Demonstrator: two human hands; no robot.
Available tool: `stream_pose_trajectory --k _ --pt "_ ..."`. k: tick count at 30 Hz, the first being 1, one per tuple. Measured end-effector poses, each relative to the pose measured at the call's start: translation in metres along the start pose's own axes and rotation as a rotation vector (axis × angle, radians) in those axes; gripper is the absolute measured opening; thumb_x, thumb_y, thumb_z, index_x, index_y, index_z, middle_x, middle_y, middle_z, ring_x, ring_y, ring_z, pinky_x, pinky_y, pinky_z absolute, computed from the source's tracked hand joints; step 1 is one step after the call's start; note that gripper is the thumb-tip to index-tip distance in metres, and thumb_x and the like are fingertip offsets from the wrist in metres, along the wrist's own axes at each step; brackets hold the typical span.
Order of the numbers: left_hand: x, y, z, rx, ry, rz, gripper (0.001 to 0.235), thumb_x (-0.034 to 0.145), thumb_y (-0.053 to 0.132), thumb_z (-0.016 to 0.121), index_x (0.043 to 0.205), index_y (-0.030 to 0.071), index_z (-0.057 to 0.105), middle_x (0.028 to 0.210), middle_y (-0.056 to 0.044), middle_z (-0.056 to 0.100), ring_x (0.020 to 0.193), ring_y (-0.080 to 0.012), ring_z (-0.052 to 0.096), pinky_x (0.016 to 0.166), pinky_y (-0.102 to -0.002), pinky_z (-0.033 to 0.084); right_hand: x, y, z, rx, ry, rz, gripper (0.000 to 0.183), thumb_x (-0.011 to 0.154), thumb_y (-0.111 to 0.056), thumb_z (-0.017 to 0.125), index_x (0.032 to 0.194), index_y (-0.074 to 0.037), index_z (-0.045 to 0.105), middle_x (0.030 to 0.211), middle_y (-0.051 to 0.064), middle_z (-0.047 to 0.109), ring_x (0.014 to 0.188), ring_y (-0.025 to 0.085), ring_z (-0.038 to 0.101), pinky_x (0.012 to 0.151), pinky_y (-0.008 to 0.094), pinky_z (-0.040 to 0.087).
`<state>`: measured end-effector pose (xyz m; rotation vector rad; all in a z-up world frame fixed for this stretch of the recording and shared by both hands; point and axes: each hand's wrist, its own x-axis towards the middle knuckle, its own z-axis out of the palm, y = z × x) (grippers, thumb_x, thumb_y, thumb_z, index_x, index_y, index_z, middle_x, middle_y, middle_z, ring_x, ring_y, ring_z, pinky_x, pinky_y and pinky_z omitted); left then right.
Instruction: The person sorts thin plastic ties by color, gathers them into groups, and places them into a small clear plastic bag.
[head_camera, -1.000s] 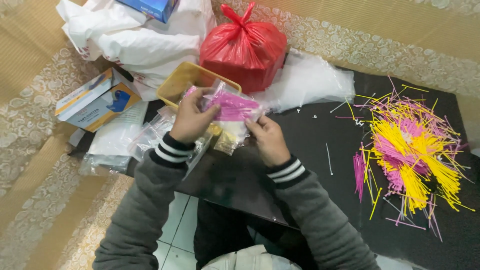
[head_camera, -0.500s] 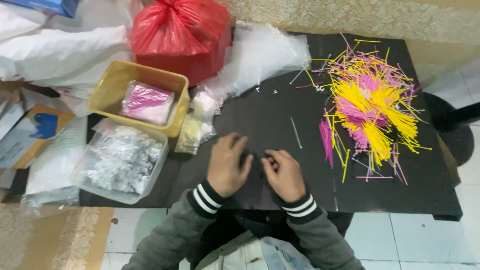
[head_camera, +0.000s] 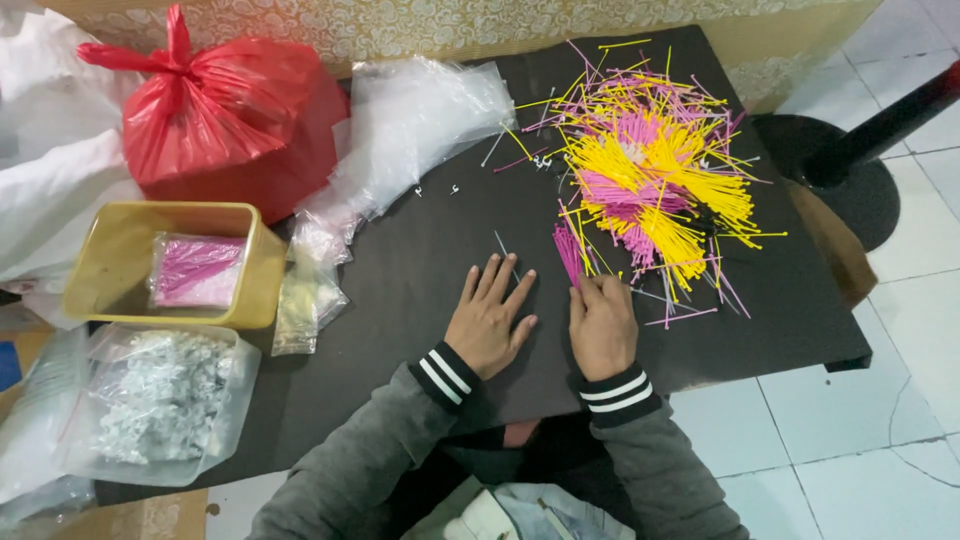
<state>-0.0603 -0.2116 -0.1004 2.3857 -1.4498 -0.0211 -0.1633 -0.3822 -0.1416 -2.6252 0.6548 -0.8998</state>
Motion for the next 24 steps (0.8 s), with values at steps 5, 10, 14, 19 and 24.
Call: stream_pose_trajectory --k 5,10,14,19,24 --pt "0.021 -0.037 0.006 0.037 -0.015 0.039 0.065 0.104 0.046 0.04 0.159 0.013 0.034 0.162 -0.023 0.032 0.153 -0.041 0.023 0.123 -0.059 0.014 -0.007 0.002 0.015 -0.069 0.005 -0.047 0.016 0.099 -0.012 0.066 0.109 -0.006 0.077 0.095 0.01 0.06 0.091 0.03 0.065 0.078 0.035 0.054" --pt "0.05 -0.077 0.008 0.101 0.079 0.044 0.06 0.105 0.042 0.041 0.159 0.016 0.038 0.162 -0.017 0.036 0.153 -0.0367 0.027 0.123 -0.056 0.016 -0.014 -0.012 0.022 -0.002 -0.007 -0.042 0.018 0.101 -0.01 0.063 0.112 -0.002 0.075 0.095 0.018 0.058 0.09 0.039 0.063 0.076 0.042 0.052" --pt "0.062 -0.097 0.008 0.093 0.104 0.001 0.059 0.104 0.037 0.039 0.159 0.016 0.036 0.165 -0.015 0.032 0.154 -0.0358 0.024 0.124 -0.057 0.014 -0.016 -0.043 0.021 -0.052 -0.073 -0.084 0.017 0.1 -0.009 0.064 0.111 -0.003 0.075 0.092 0.01 0.059 0.086 0.027 0.065 0.073 0.032 0.053" --pt "0.05 -0.095 0.0 0.038 0.246 -0.011 0.058 0.106 0.033 0.041 0.16 0.012 0.036 0.167 -0.021 0.024 0.155 -0.0391 0.019 0.124 -0.058 0.012 -0.021 -0.076 0.026 -0.028 -0.115 -0.152 0.018 0.096 -0.004 0.066 0.112 -0.001 0.074 0.092 0.009 0.057 0.087 0.026 0.065 0.073 0.03 0.054" --pt "0.026 -0.066 -0.001 -0.125 0.228 0.205 0.053 0.105 0.031 0.037 0.156 0.015 0.044 0.167 -0.019 0.027 0.154 -0.0401 0.021 0.123 -0.056 0.018 -0.02 -0.082 0.028 0.162 -0.279 -0.053 0.019 0.096 -0.016 0.066 0.109 -0.005 0.073 0.096 0.006 0.061 0.092 0.026 0.067 0.075 0.032 0.056"
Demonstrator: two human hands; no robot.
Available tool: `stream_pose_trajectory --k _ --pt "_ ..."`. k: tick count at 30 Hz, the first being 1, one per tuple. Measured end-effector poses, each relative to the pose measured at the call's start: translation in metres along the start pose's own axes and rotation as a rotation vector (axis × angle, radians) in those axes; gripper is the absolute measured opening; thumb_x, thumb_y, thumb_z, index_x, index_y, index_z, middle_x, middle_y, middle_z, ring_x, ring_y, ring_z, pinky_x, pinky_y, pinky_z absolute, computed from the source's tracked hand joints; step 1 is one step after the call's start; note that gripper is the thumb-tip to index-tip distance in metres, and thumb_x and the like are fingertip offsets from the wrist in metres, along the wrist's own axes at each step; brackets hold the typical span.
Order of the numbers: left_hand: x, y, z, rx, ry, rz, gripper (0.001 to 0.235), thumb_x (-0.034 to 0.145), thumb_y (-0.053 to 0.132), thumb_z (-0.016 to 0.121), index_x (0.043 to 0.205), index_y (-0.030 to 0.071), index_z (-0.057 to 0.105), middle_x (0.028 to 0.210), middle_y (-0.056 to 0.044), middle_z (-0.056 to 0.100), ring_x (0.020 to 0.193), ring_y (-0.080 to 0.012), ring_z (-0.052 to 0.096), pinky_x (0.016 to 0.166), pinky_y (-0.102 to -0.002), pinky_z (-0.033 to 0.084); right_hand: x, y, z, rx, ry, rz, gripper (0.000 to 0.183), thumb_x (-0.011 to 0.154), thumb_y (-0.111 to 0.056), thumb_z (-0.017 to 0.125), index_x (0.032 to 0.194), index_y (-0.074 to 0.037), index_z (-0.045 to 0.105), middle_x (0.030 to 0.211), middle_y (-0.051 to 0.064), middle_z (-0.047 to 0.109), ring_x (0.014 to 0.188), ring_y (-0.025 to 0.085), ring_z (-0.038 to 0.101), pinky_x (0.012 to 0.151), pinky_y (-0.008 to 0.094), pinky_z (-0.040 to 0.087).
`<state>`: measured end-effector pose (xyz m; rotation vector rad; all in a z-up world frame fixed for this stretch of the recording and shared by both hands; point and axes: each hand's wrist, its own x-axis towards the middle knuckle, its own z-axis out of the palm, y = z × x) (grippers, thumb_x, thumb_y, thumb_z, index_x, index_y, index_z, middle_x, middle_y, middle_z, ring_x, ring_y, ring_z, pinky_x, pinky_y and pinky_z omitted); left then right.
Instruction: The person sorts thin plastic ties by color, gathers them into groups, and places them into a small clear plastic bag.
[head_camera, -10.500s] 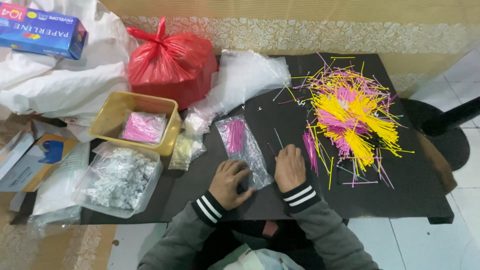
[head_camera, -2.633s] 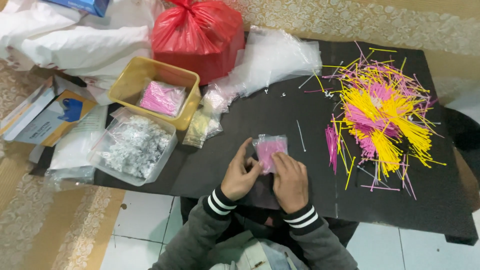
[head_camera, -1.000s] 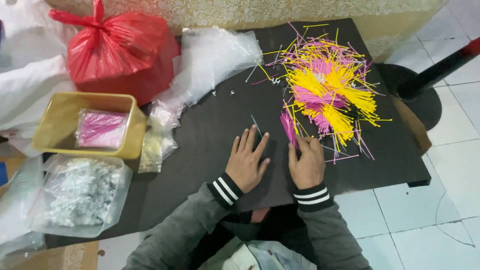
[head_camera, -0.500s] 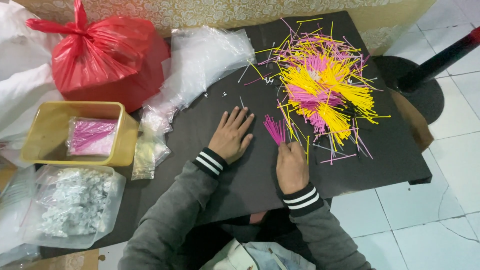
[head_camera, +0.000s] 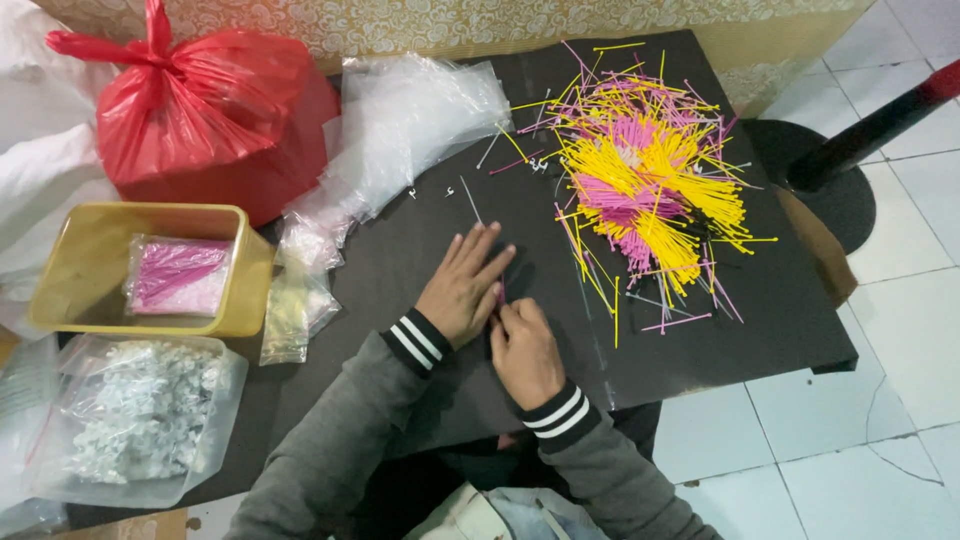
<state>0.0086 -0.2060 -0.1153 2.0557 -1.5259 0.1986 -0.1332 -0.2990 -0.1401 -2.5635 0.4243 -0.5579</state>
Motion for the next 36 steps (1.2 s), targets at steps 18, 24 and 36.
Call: stream_pose_trajectory --k 18,24,36 --pt "-0.006 0.006 0.002 -0.104 0.032 -0.05 0.052 0.107 0.043 0.038 0.135 0.007 0.061 0.153 -0.023 0.045 0.15 -0.0426 0.03 0.123 -0.058 0.013 0.102 0.176 -0.105 -0.412 0.202 -0.151 0.018 0.09 -0.017 0.072 0.105 -0.01 0.08 0.094 0.011 0.055 0.102 0.035 0.061 0.09 0.04 0.053" --pt "-0.005 0.01 -0.002 -0.127 0.019 -0.074 0.053 0.107 0.045 0.036 0.132 0.006 0.063 0.151 -0.023 0.047 0.15 -0.0424 0.031 0.123 -0.059 0.014 0.112 0.177 -0.109 -0.42 0.158 -0.206 0.031 0.083 -0.014 0.075 0.113 -0.008 0.079 0.095 0.015 0.057 0.102 0.038 0.061 0.091 0.044 0.053" --pt "-0.006 0.008 -0.002 -0.14 0.012 -0.099 0.052 0.106 0.047 0.038 0.128 0.008 0.065 0.146 -0.022 0.051 0.147 -0.0423 0.037 0.121 -0.061 0.018 0.131 0.175 -0.114 -0.464 -0.001 -0.176 0.043 0.081 -0.025 0.077 0.121 -0.012 0.077 0.094 0.013 0.056 0.099 0.034 0.057 0.09 0.042 0.049"
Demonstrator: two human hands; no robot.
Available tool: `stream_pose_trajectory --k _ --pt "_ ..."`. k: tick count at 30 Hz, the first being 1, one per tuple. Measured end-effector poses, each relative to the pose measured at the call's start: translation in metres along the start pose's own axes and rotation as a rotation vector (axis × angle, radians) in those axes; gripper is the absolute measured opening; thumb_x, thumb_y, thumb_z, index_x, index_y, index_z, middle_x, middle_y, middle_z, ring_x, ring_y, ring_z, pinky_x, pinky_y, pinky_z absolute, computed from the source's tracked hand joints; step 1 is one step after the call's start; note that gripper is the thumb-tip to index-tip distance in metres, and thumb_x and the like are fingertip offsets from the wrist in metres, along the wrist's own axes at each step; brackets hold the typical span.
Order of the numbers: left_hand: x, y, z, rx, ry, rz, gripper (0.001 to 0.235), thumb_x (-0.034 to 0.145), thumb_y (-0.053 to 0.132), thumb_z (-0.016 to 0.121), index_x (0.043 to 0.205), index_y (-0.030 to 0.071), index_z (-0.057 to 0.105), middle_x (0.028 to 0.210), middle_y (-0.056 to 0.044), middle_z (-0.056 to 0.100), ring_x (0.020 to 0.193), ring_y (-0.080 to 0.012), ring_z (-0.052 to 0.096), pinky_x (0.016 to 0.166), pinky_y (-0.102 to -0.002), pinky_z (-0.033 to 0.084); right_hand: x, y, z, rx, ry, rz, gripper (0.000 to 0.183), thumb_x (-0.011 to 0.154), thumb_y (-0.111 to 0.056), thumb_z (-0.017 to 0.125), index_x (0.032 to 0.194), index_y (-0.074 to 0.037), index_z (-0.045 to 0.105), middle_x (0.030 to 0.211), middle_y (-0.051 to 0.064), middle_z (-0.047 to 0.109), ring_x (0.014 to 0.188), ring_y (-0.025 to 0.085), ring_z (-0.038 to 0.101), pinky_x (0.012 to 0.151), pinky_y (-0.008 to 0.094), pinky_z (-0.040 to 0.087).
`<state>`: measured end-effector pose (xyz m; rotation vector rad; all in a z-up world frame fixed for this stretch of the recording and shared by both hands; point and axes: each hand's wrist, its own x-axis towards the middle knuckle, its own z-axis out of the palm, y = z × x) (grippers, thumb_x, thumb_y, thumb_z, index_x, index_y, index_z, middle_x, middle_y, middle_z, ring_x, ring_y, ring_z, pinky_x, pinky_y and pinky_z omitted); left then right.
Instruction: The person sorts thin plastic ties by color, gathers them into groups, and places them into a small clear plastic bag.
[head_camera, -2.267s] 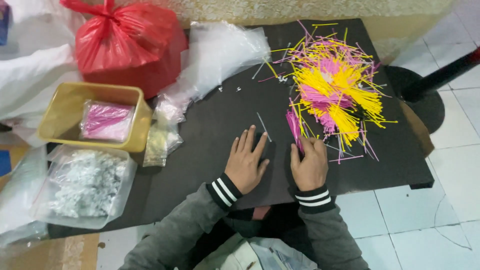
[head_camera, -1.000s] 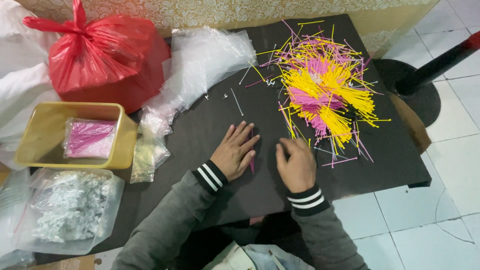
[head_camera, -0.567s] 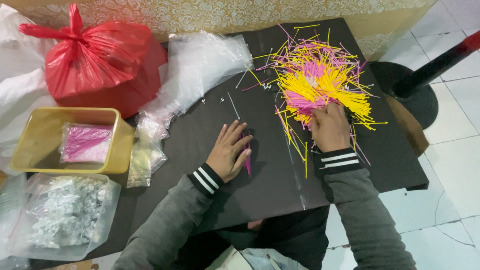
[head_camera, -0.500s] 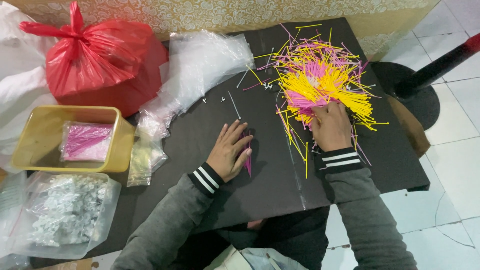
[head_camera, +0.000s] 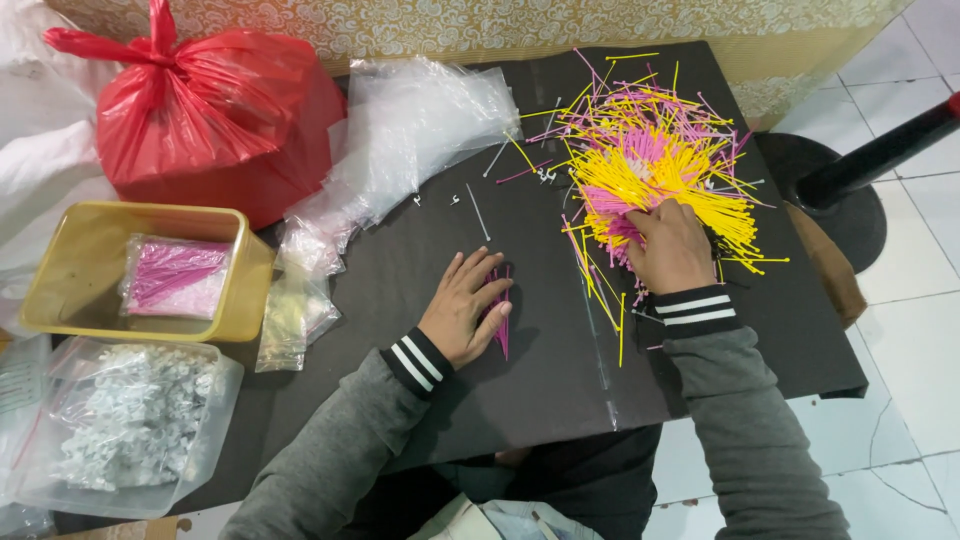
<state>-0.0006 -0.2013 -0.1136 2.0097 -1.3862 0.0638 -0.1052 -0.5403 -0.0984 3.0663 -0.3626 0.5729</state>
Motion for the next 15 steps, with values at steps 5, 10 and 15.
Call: stream_pose_trajectory --k 5,10,15 --pt "0.001 0.005 -0.004 -0.016 0.0 -0.019 0.051 0.106 0.045 0.038 0.126 0.007 0.065 0.143 -0.023 0.052 0.145 -0.0431 0.039 0.12 -0.061 0.02 0.009 -0.008 -0.02 0.017 -0.142 0.051 0.042 0.084 -0.02 0.075 0.125 -0.015 0.076 0.098 0.014 0.059 0.103 0.033 0.059 0.092 0.04 0.05" --pt "0.0 0.002 -0.002 -0.023 0.0 -0.019 0.05 0.105 0.045 0.041 0.125 0.007 0.066 0.142 -0.023 0.054 0.144 -0.0434 0.041 0.12 -0.062 0.02 0.017 -0.008 -0.025 0.083 -0.224 0.078 0.035 0.084 -0.014 0.074 0.119 -0.014 0.078 0.101 0.016 0.061 0.106 0.034 0.06 0.094 0.041 0.051" --pt "0.001 0.005 -0.004 -0.044 -0.001 -0.032 0.048 0.104 0.044 0.043 0.123 0.007 0.067 0.139 -0.022 0.056 0.142 -0.0432 0.042 0.119 -0.062 0.021 0.022 0.008 -0.011 0.143 -0.275 0.069 0.027 0.086 -0.009 0.076 0.112 -0.01 0.079 0.099 0.018 0.066 0.104 0.036 0.064 0.093 0.043 0.053"
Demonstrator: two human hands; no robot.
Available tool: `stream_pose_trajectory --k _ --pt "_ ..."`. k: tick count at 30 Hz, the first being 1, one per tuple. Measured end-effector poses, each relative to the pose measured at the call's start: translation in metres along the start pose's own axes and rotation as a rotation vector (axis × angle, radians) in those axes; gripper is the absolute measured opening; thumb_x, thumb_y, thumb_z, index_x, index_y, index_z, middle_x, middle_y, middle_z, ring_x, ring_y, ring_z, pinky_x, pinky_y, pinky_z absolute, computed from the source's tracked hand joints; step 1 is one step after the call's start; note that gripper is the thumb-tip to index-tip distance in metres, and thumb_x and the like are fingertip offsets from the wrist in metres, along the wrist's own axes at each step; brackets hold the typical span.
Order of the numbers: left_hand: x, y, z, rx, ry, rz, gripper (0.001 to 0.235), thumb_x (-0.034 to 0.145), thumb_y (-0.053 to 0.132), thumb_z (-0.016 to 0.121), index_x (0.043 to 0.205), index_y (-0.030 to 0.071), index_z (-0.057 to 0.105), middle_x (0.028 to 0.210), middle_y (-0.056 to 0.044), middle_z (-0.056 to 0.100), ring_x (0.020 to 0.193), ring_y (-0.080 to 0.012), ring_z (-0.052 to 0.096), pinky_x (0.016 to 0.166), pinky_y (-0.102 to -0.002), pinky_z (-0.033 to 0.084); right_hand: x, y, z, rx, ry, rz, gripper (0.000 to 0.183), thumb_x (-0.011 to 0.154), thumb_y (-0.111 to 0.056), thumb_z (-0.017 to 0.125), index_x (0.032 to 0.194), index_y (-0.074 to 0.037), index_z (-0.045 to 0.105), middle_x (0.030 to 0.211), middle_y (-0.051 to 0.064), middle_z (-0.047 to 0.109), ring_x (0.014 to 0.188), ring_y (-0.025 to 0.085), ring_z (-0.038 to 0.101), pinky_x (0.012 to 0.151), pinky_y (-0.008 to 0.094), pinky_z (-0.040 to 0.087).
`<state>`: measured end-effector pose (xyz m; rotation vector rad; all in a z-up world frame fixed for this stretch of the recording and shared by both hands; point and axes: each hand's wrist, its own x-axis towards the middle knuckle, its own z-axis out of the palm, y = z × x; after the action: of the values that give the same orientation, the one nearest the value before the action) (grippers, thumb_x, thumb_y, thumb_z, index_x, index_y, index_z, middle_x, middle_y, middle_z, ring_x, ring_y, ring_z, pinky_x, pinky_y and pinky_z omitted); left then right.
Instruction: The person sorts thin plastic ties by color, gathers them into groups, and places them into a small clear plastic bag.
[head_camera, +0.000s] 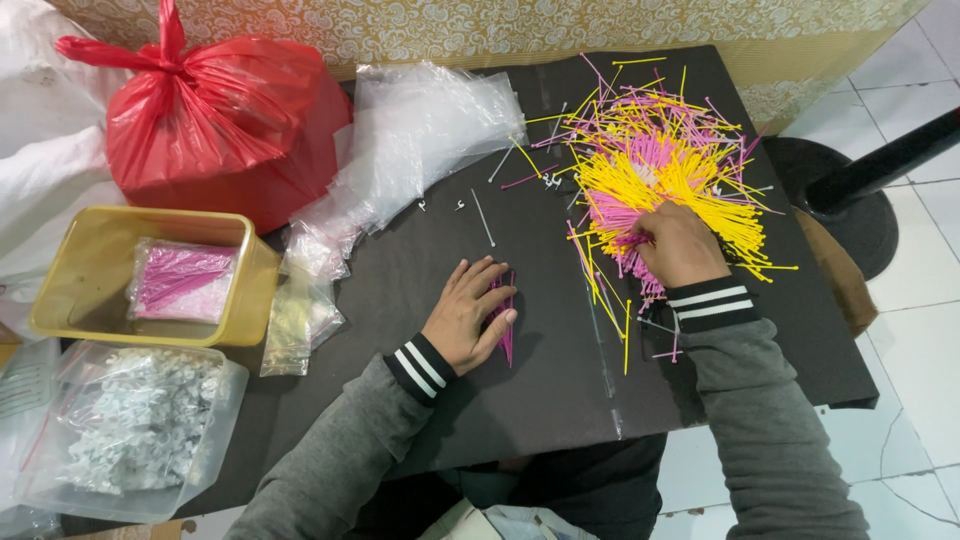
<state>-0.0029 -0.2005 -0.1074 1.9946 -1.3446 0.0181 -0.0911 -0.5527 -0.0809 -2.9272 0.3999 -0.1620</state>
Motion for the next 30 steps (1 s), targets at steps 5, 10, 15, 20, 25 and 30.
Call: stream_pose_trajectory --k 5,10,15,20,25,30 --pt "0.0 0.001 -0.002 -0.007 0.006 -0.007 0.048 0.104 0.045 0.044 0.122 0.008 0.067 0.138 -0.021 0.057 0.142 -0.042 0.043 0.119 -0.061 0.022 -0.01 -0.021 -0.03 0.081 -0.035 0.017 0.021 0.086 -0.007 0.076 0.106 -0.007 0.08 0.098 0.02 0.069 0.102 0.039 0.066 0.091 0.046 0.055" --pt "0.001 0.002 -0.003 -0.012 0.01 -0.009 0.048 0.103 0.046 0.047 0.122 0.007 0.068 0.137 -0.022 0.058 0.141 -0.0426 0.044 0.119 -0.062 0.023 -0.011 -0.014 -0.033 0.094 -0.026 -0.004 0.02 0.085 -0.009 0.077 0.105 -0.006 0.08 0.098 0.022 0.071 0.1 0.041 0.067 0.089 0.05 0.055" --pt "0.0 0.001 -0.002 -0.018 0.019 -0.01 0.048 0.103 0.047 0.047 0.121 0.007 0.068 0.135 -0.022 0.059 0.141 -0.0434 0.045 0.119 -0.063 0.022 -0.013 -0.017 -0.041 0.182 0.113 -0.07 0.022 0.079 -0.006 0.08 0.101 -0.006 0.08 0.088 0.019 0.069 0.085 0.038 0.069 0.079 0.047 0.056" --pt "0.001 0.003 -0.004 -0.028 0.03 -0.014 0.048 0.103 0.046 0.048 0.121 0.006 0.068 0.135 -0.022 0.06 0.14 -0.0431 0.045 0.119 -0.062 0.022 -0.019 -0.034 -0.06 0.34 0.229 -0.106 0.018 0.08 -0.004 0.082 0.098 -0.003 0.078 0.081 0.017 0.069 0.076 0.03 0.068 0.068 0.04 0.054" --pt "0.002 0.005 -0.012 -0.05 0.087 -0.014 0.046 0.104 0.042 0.049 0.126 0.005 0.066 0.133 -0.023 0.06 0.139 -0.0444 0.046 0.119 -0.063 0.021 -0.023 -0.052 -0.08 0.566 0.262 -0.066 0.016 0.086 -0.007 0.084 0.1 -0.004 0.078 0.079 0.011 0.067 0.072 0.017 0.064 0.062 0.029 0.05" --pt "0.001 0.003 -0.022 -0.067 0.129 -0.036 0.045 0.105 0.038 0.048 0.13 0.003 0.062 0.133 -0.024 0.059 0.139 -0.0467 0.045 0.118 -0.066 0.021 -0.029 -0.088 -0.085 0.942 0.131 0.06 0.017 0.092 -0.015 0.083 0.094 0.0 0.075 0.07 0.005 0.062 0.063 0.007 0.055 0.053 0.019 0.043"
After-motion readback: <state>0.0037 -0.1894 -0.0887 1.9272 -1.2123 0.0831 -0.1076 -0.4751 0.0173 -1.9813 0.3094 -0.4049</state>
